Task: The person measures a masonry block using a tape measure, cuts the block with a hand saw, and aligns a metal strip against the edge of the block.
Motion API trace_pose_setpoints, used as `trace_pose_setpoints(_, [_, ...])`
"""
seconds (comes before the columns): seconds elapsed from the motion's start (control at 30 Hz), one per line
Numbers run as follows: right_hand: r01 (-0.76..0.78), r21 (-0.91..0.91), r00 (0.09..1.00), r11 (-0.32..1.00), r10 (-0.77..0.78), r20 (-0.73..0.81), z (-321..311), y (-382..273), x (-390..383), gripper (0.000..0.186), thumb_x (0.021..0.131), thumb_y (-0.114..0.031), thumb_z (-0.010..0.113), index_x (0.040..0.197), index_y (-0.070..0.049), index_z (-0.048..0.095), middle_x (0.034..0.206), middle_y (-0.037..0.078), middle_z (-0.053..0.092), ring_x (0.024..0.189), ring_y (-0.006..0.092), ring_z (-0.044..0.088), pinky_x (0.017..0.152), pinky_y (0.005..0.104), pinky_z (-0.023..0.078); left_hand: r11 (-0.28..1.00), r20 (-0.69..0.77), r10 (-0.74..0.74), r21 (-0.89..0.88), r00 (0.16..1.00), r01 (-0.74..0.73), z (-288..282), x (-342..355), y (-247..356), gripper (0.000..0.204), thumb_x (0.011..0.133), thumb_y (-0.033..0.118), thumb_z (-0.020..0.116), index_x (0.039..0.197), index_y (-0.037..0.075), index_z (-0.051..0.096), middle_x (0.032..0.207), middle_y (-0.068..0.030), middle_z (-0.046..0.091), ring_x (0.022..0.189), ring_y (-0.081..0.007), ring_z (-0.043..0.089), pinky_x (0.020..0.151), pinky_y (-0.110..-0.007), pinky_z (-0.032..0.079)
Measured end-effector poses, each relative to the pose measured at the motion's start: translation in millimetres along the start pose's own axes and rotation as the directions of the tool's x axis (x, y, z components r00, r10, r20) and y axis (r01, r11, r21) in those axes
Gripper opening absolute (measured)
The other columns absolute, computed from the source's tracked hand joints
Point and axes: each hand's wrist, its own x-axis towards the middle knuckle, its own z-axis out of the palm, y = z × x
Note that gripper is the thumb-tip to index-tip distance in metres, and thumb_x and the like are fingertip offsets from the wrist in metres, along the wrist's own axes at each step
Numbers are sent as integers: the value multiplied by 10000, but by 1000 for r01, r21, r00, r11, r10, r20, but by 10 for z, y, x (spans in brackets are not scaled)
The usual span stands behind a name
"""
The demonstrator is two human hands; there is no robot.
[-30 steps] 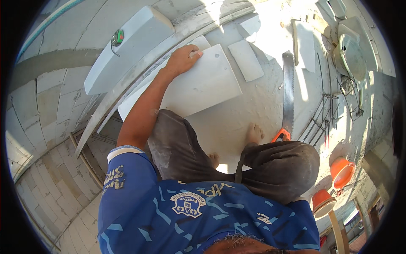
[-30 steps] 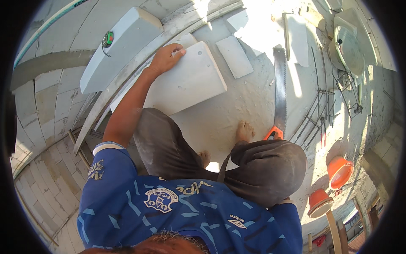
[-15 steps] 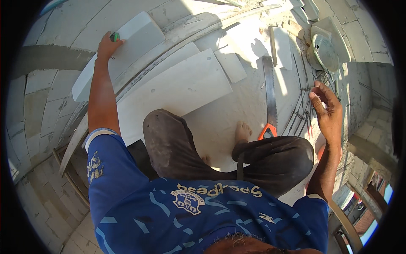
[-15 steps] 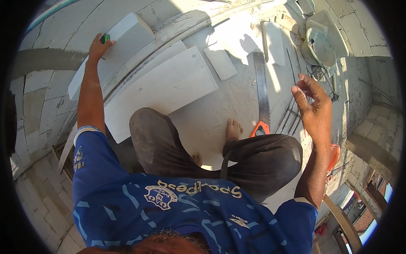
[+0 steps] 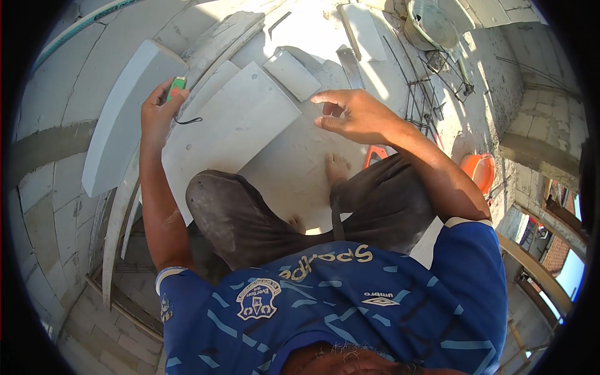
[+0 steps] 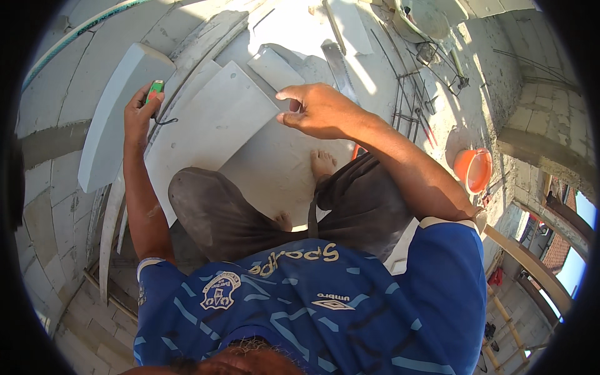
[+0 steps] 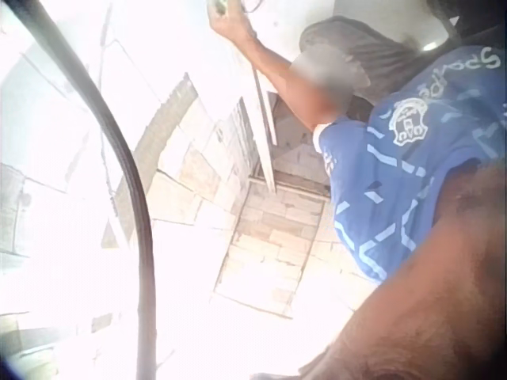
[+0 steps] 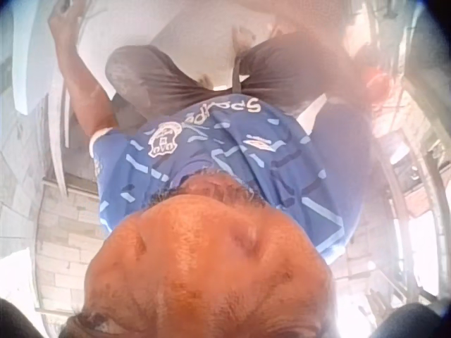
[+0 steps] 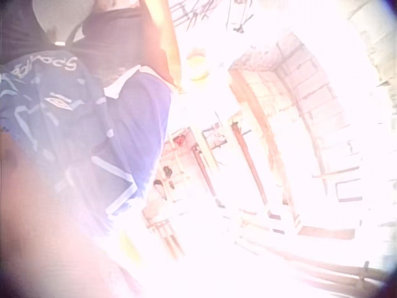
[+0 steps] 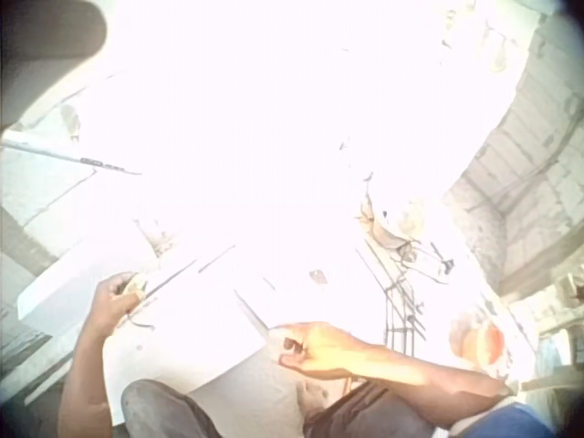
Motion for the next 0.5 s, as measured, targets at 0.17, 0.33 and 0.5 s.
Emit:
trace_pose_setpoints(0.17, [-80, 511, 993, 856, 115, -37, 148, -247, 291, 432, 1001, -316, 654, 1323, -29, 626, 1119, 110, 716, 958, 208, 671, 794, 371, 548, 1000, 480, -7, 11, 877, 1, 965, -815, 620, 587, 807, 275, 848, 1240, -55, 629, 1049, -108, 710, 935, -139, 652, 883, -302, 518])
trace_pose_setpoints(0.33, [-112, 618, 993, 778, 70, 91, -78, -405, 415, 334, 967, -267, 707, 1182, -12, 711, 959, 101, 754, 841, 152, 689, 728, 303, 546, 965, 351, 37, -257, 936, 58, 1187, -1078, 665, 623, 796, 205, 877, 1256, -41, 537, 1022, -148, 719, 920, -139, 675, 804, -253, 533])
trace_pose_setpoints(0.5, [210, 618, 978, 758, -153, -145, -260, 145, 165, 176, 879, -178, 688, 949, -17, 694, 886, 103, 710, 752, 164, 639, 688, 328, 514, 969, 460, 184, -231, 869, -82, 1478, -717, 1187, 580, 822, 205, 849, 1259, -39, 555, 1047, -158, 720, 955, -143, 673, 819, -254, 520])
